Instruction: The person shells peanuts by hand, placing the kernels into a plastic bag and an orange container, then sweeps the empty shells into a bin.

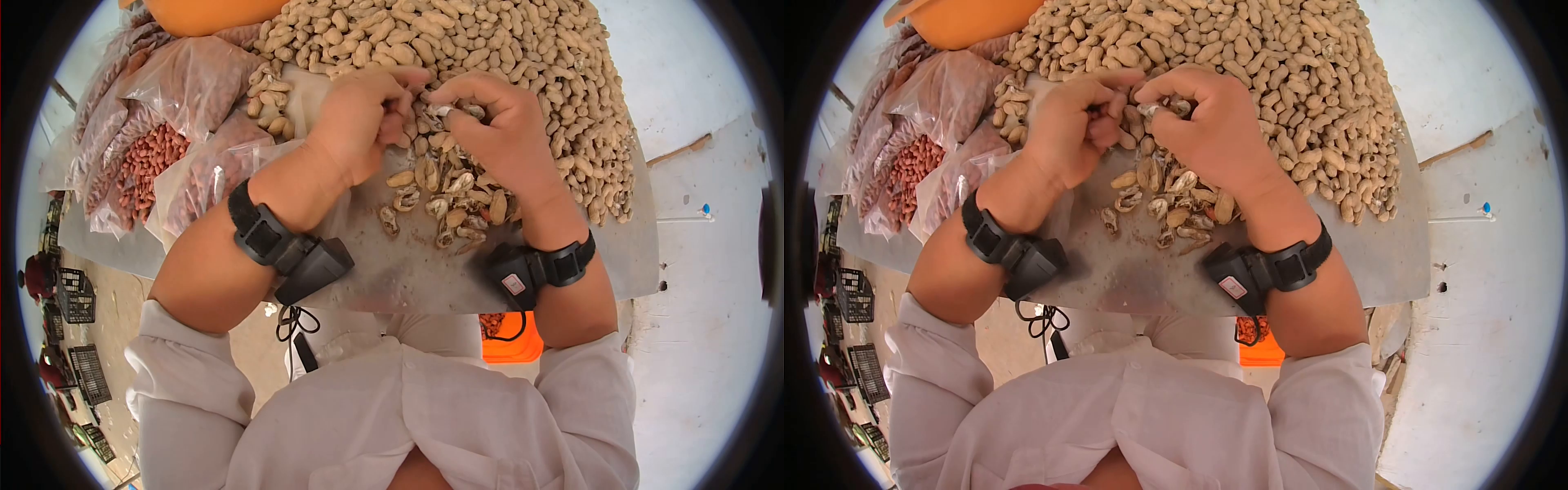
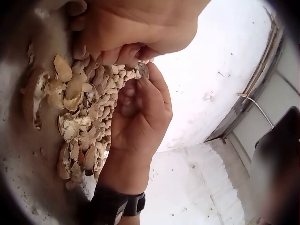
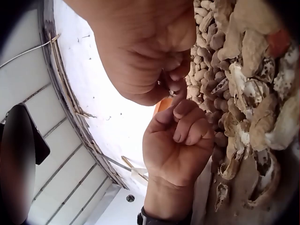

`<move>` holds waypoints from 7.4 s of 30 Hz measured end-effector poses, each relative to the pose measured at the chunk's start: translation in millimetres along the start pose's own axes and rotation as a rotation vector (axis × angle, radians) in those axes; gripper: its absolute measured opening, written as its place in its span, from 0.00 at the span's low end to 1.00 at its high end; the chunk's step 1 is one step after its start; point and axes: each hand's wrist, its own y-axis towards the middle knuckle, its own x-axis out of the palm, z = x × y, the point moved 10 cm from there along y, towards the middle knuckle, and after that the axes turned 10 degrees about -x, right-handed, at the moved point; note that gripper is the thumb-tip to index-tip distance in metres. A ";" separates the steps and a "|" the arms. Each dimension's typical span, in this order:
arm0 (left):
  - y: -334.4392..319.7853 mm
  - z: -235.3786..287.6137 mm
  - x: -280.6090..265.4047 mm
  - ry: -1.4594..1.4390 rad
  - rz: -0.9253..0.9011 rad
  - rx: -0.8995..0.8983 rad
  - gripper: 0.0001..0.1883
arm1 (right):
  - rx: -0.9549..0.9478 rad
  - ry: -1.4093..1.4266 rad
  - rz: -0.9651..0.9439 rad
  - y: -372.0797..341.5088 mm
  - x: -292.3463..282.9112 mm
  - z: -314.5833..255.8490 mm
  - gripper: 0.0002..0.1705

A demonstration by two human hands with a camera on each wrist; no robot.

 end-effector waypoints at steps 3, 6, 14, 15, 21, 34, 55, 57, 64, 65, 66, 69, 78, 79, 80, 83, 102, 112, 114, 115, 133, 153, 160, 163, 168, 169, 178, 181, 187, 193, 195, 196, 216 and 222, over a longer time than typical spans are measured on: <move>4.1 13.0 -9.2 -0.101 -0.005 0.121 0.15 | 0.138 0.038 -0.239 -5.6 18.5 7.1 0.10; 2.2 18.0 -8.7 -0.097 0.003 0.164 0.14 | 0.071 -0.043 -0.417 -13.5 35.5 7.2 0.10; -0.5 3.9 11.6 0.195 -0.087 0.115 0.07 | 0.401 0.841 0.282 -12.7 -3.2 34.4 0.15; -3.8 3.7 18.2 0.287 -0.081 0.144 0.06 | 0.403 0.930 0.339 -12.9 -4.1 36.7 0.17; -4.2 -14.4 32.6 0.575 -0.122 0.076 0.08 | 0.181 0.983 0.428 -11.7 3.0 24.5 0.22; -11.9 18.0 19.1 0.472 0.004 0.371 0.10 | 0.333 0.513 0.306 -16.9 7.3 23.5 0.14; -17.0 -4.2 43.5 0.082 -0.332 0.083 0.21 | 0.080 0.043 0.088 -6.6 1.6 -0.2 0.10; -17.6 -3.6 44.5 0.073 -0.331 0.082 0.21 | 0.067 0.034 0.097 -6.5 0.9 -0.7 0.09; -17.1 -4.1 41.6 0.027 -0.269 0.069 0.19 | 0.055 0.047 0.127 -6.0 0.8 -5.8 0.08; -17.9 -2.1 42.1 0.010 -0.247 0.070 0.18 | 0.061 0.073 0.145 -6.2 0.3 -4.9 0.08; -18.0 -0.8 41.0 -0.007 -0.224 0.070 0.18 | 0.116 0.108 0.129 -5.5 1.3 -3.8 0.08; -12.1 -7.1 33.2 -0.080 -0.191 0.020 0.13 | 0.161 0.119 0.090 -1.7 0.2 -6.1 0.09; -2.0 -15.8 24.8 -0.148 -0.205 -0.073 0.11 | 0.132 0.055 0.066 -3.9 0.4 0.6 0.10; -2.3 -16.0 25.7 -0.165 -0.222 -0.078 0.11 | 0.163 0.112 0.073 -4.8 1.5 1.7 0.10; -2.8 -16.2 26.4 -0.181 -0.240 -0.082 0.12 | 0.194 0.168 0.079 -6.0 2.9 3.3 0.10; -2.4 -15.8 27.9 -0.204 -0.280 -0.079 0.12 | 0.300 0.370 0.129 -10.9 6.8 12.3 0.10; -2.0 -22.4 22.2 -0.393 -0.208 -0.186 0.11 | -0.167 -0.062 0.102 2.8 -5.5 -25.1 0.13; 5.8 -32.5 18.4 -0.447 -0.229 -0.242 0.11 | -0.331 -0.199 0.050 4.8 -0.8 -39.1 0.13; 6.9 -31.2 19.7 -0.431 -0.269 -0.222 0.10 | -0.261 -0.153 0.085 4.8 -5.3 -32.6 0.12; 7.6 -26.7 17.3 -0.395 -0.247 -0.183 0.09 | -0.186 -0.104 0.114 4.4 -9.0 -27.0 0.12; 14.6 48.5 -38.8 -0.283 -0.030 0.245 0.11 | 0.000 -0.149 -0.402 -7.6 24.8 -2.0 0.10; 9.1 39.0 -14.6 -0.164 -0.163 0.235 0.13 | -0.022 -0.872 -0.662 9.8 86.9 -6.6 0.08; 6.6 30.4 -3.3 0.040 -0.125 0.195 0.11 | 0.238 -0.329 -0.243 19.2 14.3 -6.0 0.10; 0.4 21.8 5.2 0.297 -0.058 0.135 0.11 | 0.280 0.096 0.021 10.8 -8.9 4.4 0.08; -1.0 13.6 17.0 0.332 -0.143 0.124 0.10 | 0.310 0.564 0.238 -3.2 -8.2 21.8 0.10; -0.7 12.2 17.6 0.317 -0.151 0.118 0.10 | 0.339 0.669 0.260 -6.2 -4.7 27.3 0.11; -0.5 10.7 22.9 0.208 -0.210 0.231 0.17 | 0.289 0.544 0.219 -11.8 2.3 20.4 0.10; -1.9 7.8 26.5 0.103 -0.305 0.191 0.20 | 0.234 0.572 0.168 -13.8 7.5 17.6 0.08; -15.8 2.4 43.3 0.178 -0.243 0.121 0.24 | 0.081 0.247 0.130 -12.7 9.9 6.3 0.10; -17.4 -2.5 35.8 0.148 -0.152 0.147 0.22 | 0.110 0.244 0.166 -14.2 7.6 5.7 0.06; -17.3 -3.1 36.3 0.134 -0.163 0.147 0.22 | 0.103 0.220 0.168 -13.8 7.5 5.9 0.06; -17.4 -3.3 36.8 0.127 -0.169 0.146 0.22 | 0.100 0.208 0.169 -13.5 7.3 5.9 0.06; -2.9 -3.6 27.0 -0.038 -0.115 0.095 0.19 | 0.371 0.482 0.201 -15.2 14.7 26.0 0.09; -3.1 -10.2 22.3 -0.028 -0.096 0.034 0.15 | 0.344 0.453 0.222 -15.7 0.7 28.3 0.10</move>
